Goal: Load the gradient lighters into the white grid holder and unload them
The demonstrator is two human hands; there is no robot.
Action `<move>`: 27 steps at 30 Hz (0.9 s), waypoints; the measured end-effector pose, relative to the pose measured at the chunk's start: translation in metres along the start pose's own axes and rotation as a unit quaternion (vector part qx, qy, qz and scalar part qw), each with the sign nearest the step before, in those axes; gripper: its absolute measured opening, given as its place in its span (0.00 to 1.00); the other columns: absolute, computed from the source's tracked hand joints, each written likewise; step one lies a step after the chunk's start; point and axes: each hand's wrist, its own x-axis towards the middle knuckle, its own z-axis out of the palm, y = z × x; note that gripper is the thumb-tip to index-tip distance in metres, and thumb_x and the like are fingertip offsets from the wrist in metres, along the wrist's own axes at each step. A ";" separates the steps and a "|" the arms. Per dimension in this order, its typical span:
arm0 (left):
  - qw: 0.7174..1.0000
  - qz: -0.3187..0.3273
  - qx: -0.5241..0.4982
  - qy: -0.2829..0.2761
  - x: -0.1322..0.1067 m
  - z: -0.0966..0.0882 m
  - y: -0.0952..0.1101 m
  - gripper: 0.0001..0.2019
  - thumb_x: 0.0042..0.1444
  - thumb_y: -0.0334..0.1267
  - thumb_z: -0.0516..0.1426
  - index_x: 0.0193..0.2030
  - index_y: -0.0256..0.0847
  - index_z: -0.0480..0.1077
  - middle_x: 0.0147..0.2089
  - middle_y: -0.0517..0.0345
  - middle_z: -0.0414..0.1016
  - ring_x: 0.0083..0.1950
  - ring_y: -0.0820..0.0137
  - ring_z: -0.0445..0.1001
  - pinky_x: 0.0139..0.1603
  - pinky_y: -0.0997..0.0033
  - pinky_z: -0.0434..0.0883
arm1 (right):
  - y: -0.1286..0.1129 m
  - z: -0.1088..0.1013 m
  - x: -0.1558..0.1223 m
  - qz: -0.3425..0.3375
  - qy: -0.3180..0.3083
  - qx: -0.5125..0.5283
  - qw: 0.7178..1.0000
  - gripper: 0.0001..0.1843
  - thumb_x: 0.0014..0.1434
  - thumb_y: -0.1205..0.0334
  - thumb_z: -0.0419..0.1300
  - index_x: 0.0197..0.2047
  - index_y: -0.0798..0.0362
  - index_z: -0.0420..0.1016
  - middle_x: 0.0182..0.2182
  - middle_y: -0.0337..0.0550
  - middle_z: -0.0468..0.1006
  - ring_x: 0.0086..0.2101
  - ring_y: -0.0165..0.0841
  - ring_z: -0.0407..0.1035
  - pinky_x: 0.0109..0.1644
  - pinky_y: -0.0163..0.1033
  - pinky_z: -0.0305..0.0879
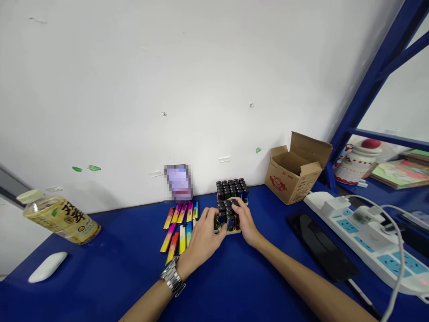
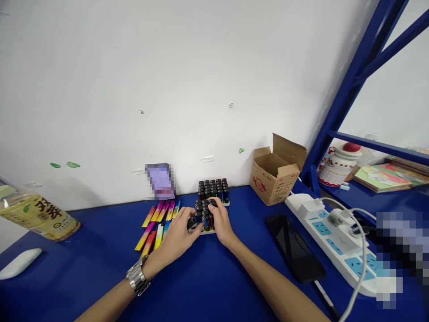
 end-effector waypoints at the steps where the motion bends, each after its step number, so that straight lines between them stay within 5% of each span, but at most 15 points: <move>1: 1.000 0.009 -0.003 0.000 0.001 0.002 0.001 0.04 0.55 0.38 0.52 0.37 0.42 0.62 0.38 0.57 0.68 0.37 0.67 0.70 0.36 0.67 0.67 | 0.000 0.000 0.000 0.000 -0.002 0.001 1.000 0.12 0.55 0.54 0.51 0.38 0.50 0.68 0.31 0.39 0.72 0.34 0.36 0.66 0.39 0.38 0.62; 8: 0.992 -0.074 -0.055 0.081 0.006 -0.007 0.004 0.03 0.56 0.38 0.50 0.36 0.43 0.60 0.30 0.63 0.71 0.29 0.71 0.70 0.32 0.72 0.64 | -0.001 -0.001 0.000 0.001 0.003 -0.010 1.000 0.12 0.55 0.54 0.50 0.38 0.51 0.68 0.32 0.39 0.72 0.36 0.37 0.66 0.41 0.38 0.61; 14: 0.997 -0.069 0.006 -0.021 0.013 -0.001 0.001 0.09 0.54 0.42 0.54 0.40 0.42 0.67 0.32 0.59 0.76 0.32 0.67 0.73 0.33 0.70 0.63 | -0.002 0.000 0.000 0.004 -0.007 0.001 1.000 0.12 0.55 0.54 0.50 0.38 0.51 0.67 0.31 0.39 0.71 0.35 0.36 0.66 0.40 0.38 0.61; 21: 0.991 -0.053 -0.094 0.079 0.021 -0.012 -0.005 0.11 0.56 0.47 0.52 0.34 0.41 0.67 0.29 0.61 0.73 0.31 0.70 0.70 0.32 0.73 0.64 | -0.001 0.000 -0.001 0.007 -0.011 -0.008 1.000 0.13 0.56 0.54 0.49 0.40 0.52 0.67 0.33 0.40 0.71 0.38 0.37 0.66 0.43 0.38 0.60; 24: 0.990 -0.079 -0.103 0.055 0.026 -0.020 -0.009 0.09 0.53 0.44 0.53 0.30 0.41 0.66 0.26 0.64 0.69 0.30 0.71 0.68 0.31 0.74 0.63 | 0.000 0.000 0.000 0.007 -0.010 -0.012 1.000 0.13 0.56 0.55 0.49 0.40 0.52 0.67 0.34 0.40 0.71 0.38 0.37 0.65 0.43 0.39 0.60; 27: 0.978 -0.184 -0.096 -0.020 0.029 -0.028 -0.014 0.07 0.49 0.40 0.52 0.25 0.41 0.63 0.19 0.67 0.59 0.22 0.74 0.60 0.23 0.74 0.56 | 0.000 0.000 0.000 0.006 -0.008 -0.015 1.000 0.13 0.56 0.55 0.48 0.40 0.52 0.67 0.34 0.41 0.71 0.38 0.37 0.65 0.43 0.39 0.59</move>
